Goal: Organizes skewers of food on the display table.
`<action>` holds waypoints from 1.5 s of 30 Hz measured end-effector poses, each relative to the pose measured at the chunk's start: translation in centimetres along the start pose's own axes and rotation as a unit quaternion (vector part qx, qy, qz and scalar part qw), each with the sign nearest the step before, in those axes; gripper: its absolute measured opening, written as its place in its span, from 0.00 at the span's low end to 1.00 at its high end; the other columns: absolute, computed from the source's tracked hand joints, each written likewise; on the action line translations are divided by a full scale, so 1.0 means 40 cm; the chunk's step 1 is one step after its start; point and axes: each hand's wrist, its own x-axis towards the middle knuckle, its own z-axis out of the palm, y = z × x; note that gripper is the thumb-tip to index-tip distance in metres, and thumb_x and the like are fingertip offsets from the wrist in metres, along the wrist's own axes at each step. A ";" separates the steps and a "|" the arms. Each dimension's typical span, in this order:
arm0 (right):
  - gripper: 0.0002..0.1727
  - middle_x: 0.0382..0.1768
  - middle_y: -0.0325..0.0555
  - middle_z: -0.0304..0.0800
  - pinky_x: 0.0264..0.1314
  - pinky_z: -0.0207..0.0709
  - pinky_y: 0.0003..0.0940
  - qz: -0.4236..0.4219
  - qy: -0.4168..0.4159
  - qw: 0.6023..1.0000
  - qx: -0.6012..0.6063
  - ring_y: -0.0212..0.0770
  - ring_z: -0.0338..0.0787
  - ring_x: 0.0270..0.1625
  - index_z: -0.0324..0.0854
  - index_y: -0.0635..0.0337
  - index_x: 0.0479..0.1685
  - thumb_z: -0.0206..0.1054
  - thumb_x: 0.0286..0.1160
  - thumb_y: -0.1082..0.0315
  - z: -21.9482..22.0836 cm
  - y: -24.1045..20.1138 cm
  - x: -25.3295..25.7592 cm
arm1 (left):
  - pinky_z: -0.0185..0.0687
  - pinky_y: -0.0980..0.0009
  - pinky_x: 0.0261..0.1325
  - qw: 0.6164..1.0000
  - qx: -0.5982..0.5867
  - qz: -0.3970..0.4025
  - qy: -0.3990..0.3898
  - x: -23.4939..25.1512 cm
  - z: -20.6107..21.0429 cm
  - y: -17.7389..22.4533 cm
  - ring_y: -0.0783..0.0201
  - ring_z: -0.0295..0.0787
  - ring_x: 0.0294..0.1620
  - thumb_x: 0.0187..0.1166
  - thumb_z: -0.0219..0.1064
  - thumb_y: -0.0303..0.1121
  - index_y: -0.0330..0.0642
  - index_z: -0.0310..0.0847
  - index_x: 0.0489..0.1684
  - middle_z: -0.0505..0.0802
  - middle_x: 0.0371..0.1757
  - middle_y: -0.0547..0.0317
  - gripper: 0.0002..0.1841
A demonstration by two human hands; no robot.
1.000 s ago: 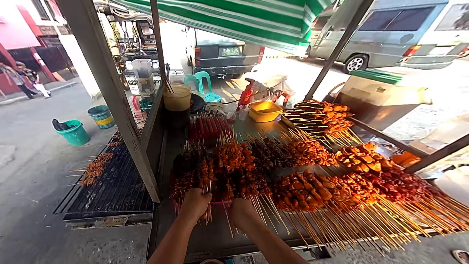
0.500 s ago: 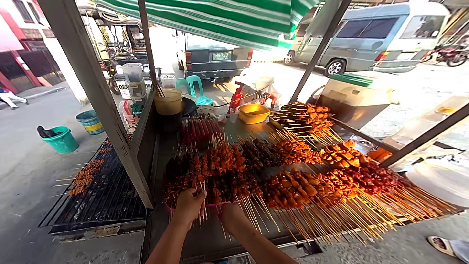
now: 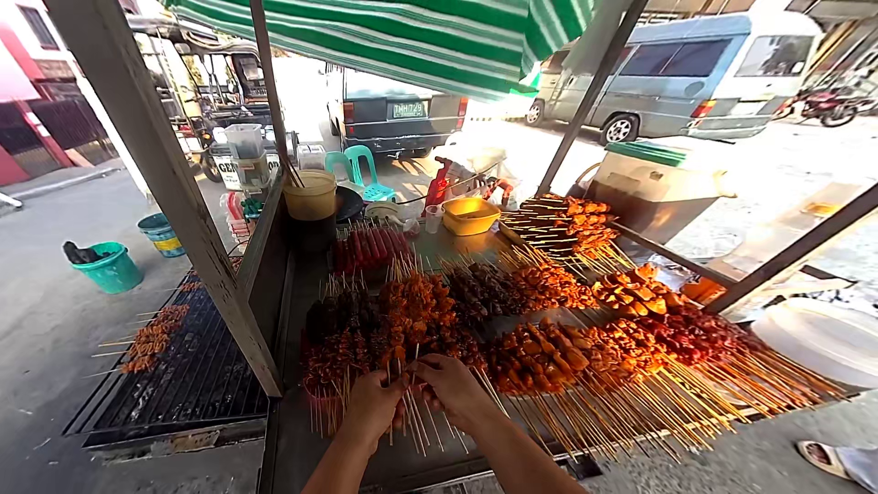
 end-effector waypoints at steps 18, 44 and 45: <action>0.13 0.25 0.34 0.77 0.20 0.63 0.19 0.019 -0.055 0.997 -0.051 0.25 0.69 0.17 0.84 0.61 0.54 0.68 0.85 0.61 -0.024 -0.005 -0.021 | 0.73 0.78 0.20 1.000 0.023 0.012 0.012 -0.005 0.054 -0.010 0.73 0.75 0.14 0.85 0.68 0.36 0.37 0.81 0.45 0.82 0.21 0.64 0.10; 0.05 0.27 0.41 0.88 0.26 0.79 0.21 0.015 -0.035 0.993 0.114 0.29 0.86 0.24 0.84 0.65 0.45 0.71 0.79 0.73 -0.092 -0.048 -0.023 | 0.78 0.62 0.63 0.970 0.210 0.101 -0.072 -0.003 0.093 0.074 0.61 0.86 0.55 0.76 0.75 0.49 0.36 0.80 0.66 0.89 0.57 0.49 0.28; 0.04 0.26 0.41 0.87 0.25 0.78 0.20 0.005 -0.017 0.993 0.113 0.29 0.84 0.22 0.84 0.66 0.44 0.71 0.78 0.74 -0.089 -0.052 -0.021 | 0.78 0.61 0.62 0.968 0.216 0.103 -0.075 -0.004 0.092 0.074 0.60 0.85 0.53 0.78 0.73 0.50 0.36 0.79 0.66 0.89 0.56 0.49 0.29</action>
